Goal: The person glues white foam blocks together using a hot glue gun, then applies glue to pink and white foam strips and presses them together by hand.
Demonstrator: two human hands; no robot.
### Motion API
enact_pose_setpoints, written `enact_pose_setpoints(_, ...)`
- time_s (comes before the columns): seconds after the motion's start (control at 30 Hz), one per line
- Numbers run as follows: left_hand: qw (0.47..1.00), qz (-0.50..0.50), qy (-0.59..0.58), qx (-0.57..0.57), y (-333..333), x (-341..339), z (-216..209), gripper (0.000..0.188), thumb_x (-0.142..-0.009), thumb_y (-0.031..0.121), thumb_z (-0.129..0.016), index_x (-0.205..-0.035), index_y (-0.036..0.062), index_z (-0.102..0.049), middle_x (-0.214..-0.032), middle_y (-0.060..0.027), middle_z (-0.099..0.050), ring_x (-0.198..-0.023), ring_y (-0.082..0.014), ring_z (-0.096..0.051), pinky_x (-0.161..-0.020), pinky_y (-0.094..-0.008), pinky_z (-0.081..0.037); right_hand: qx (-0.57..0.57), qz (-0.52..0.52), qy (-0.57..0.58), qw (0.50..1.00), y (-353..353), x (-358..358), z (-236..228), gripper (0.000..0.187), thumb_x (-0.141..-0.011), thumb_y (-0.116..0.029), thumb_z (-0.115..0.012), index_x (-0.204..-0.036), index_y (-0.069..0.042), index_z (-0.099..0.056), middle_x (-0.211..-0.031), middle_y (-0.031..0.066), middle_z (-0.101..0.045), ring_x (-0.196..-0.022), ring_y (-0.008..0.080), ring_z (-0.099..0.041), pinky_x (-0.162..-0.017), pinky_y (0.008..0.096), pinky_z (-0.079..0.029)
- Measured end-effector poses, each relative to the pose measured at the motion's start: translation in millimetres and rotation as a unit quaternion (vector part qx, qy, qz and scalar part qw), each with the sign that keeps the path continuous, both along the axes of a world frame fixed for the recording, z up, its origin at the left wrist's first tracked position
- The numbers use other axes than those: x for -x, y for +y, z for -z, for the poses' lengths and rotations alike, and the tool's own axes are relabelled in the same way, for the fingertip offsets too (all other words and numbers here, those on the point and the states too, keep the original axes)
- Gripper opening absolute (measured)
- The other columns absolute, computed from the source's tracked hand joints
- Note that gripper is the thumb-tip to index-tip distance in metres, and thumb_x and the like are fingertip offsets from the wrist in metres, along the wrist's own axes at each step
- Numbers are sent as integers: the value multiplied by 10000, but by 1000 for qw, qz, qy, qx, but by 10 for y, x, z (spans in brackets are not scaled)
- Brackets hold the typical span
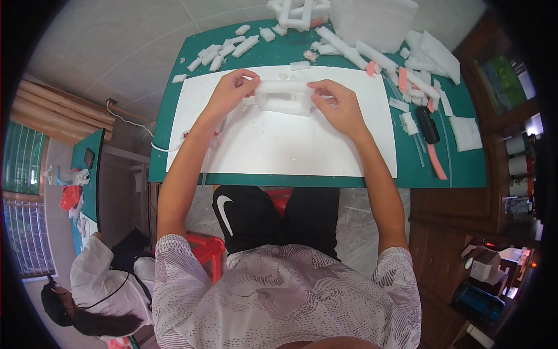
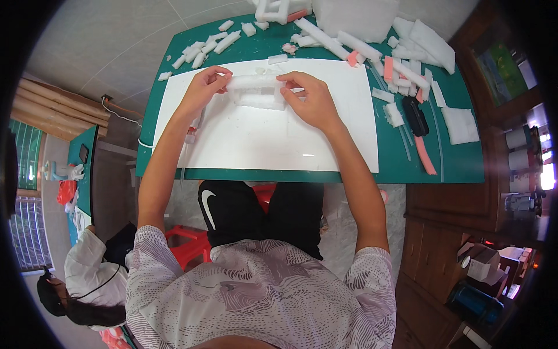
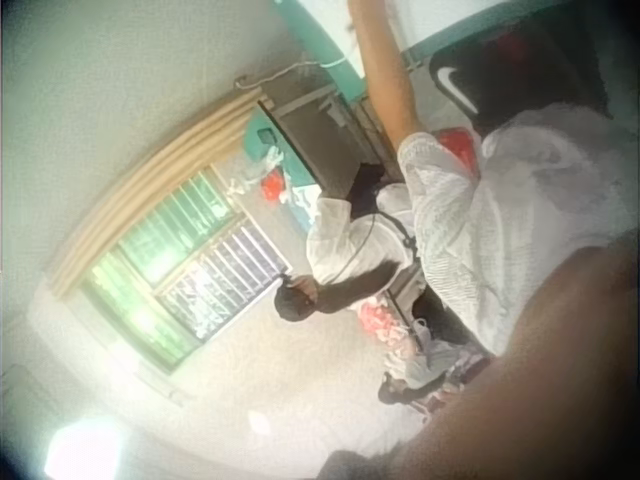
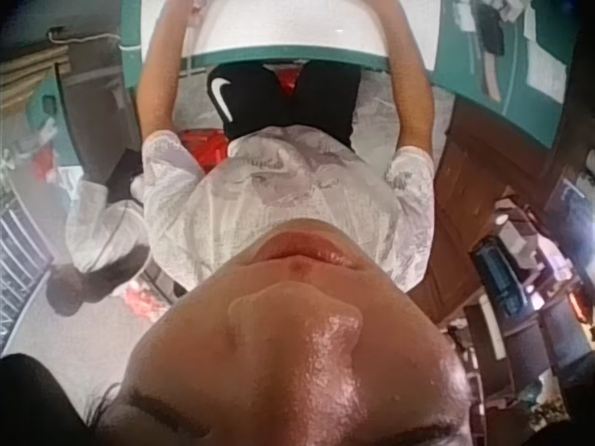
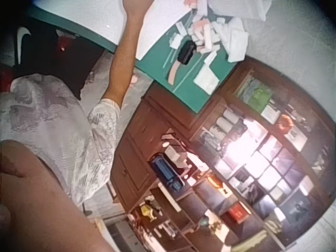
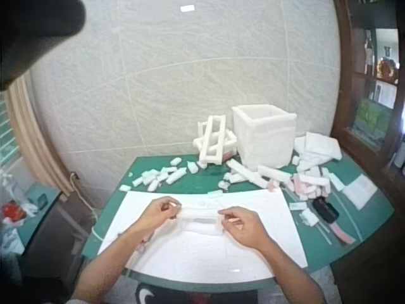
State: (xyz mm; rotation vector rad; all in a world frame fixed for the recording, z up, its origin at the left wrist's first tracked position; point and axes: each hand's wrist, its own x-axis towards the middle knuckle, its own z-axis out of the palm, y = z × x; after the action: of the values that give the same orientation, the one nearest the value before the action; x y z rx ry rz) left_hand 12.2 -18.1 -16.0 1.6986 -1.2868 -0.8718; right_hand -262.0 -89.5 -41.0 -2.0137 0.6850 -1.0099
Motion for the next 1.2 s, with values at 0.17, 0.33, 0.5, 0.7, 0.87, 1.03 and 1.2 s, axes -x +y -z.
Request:
enact_pose_setpoints(0.17,999,16,19,27,28,-94,60,241,-1006,250,-602,-1151,71,-670,-937,-44,-690,-891,-127,-629,-849,-288,-496,-23,10,3,1000,-31,29,24,280,-904,-114,-662,-1177,-113,-725,-1049,93,-723,-925,175,-680,-789,298,-577)
enact_pose_setpoints(0.33,998,20,23,59,73,19,120,291,-1026,231,-555,-1250,51,-596,-1074,-84,-682,-962,-156,-637,-865,-302,-507,-20,30,2,999,-91,66,91,382,-897,-129,-664,-1277,-158,-687,-1037,93,-726,-886,191,-696,-832,308,-554)
enact_pose_setpoints(0.5,998,45,5,33,62,71,189,438,-998,180,-582,-1410,87,-467,-1316,-128,-591,-1068,-192,-615,-902,-334,-518,-23,69,35,997,-105,80,125,456,-893,-162,-674,-1346,-139,-625,-1007,100,-693,-894,217,-678,-844,321,-536)
enact_pose_setpoints(0.7,997,39,-62,-29,51,174,204,557,-950,180,-651,-1449,86,-422,-1366,-159,-553,-1068,-197,-617,-873,-333,-537,5,135,110,985,-138,79,209,552,-894,-203,-678,-1412,-87,-526,-1093,155,-647,-964,280,-655,-872,371,-524)
enact_pose_setpoints(0.87,999,31,-1,-42,-20,294,187,628,-937,169,-666,-1482,85,-365,-1398,-203,-505,-1055,-213,-624,-874,-344,-551,62,141,87,984,-188,16,413,583,-893,-238,-692,-1434,-108,-518,-1137,167,-666,-940,264,-660,-863,355,-524)
enact_pose_setpoints(1.03,989,-6,143,46,15,282,95,624,-931,132,-676,-1472,60,-373,-1307,-156,-490,-1036,-224,-641,-896,-366,-560,-66,71,33,995,-154,59,220,593,-906,-259,-688,-1435,-62,-505,-1139,206,-696,-898,307,-708,-819,381,-550)
enact_pose_setpoints(1.2,986,2,152,63,101,281,38,517,-919,84,-682,-1379,-20,-469,-1267,-130,-506,-1025,-208,-646,-899,-348,-562,-41,60,27,997,-105,51,214,609,-888,-286,-691,-1401,-5,-522,-1120,227,-702,-916,352,-706,-851,399,-545)
